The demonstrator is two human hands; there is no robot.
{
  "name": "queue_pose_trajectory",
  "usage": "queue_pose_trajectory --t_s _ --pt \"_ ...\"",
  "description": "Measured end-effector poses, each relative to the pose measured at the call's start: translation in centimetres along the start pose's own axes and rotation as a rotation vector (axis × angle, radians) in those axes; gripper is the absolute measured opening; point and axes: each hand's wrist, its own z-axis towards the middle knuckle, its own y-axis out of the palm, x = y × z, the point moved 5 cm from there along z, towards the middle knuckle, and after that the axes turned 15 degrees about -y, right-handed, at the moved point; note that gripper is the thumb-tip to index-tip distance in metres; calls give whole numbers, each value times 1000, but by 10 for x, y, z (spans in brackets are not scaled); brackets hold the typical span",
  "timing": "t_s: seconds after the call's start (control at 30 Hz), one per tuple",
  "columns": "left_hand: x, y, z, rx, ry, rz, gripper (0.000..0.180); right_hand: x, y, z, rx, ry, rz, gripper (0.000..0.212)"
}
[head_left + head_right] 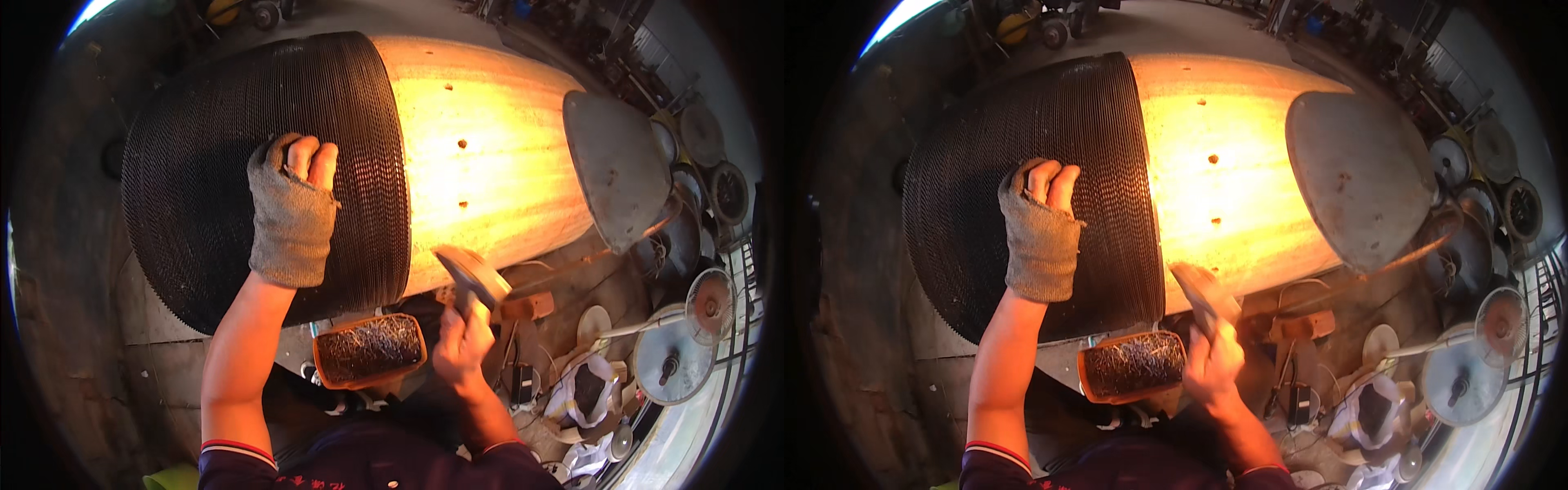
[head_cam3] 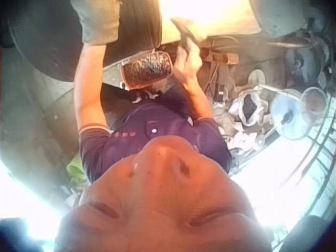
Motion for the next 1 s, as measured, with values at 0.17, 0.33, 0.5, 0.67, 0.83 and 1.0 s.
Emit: queue_pose_trajectory --t_s 0.17,0.33,0.5,0.67,0.83,1.0 --pt "-6 7 -2 -53 -85 -81 30 21 19 2 -121 70 -83 31" --pt "-2 1 1 -2 -13 -23 28 3 4 6 -66 51 -94 23" --pt "-1 -2 5 -12 -22 24 26 28 29 6 -316 207 -240 18" --pt "-8 10 4 -31 -72 -44 30 -1 4 9 36 -4 -95 21" --pt "-8 8 2 -62 -69 32 33 11 17 23 -205 203 -179 17" --pt "2 -7 12 -140 -81 167 29 7 4 9 49 -196 2 18"
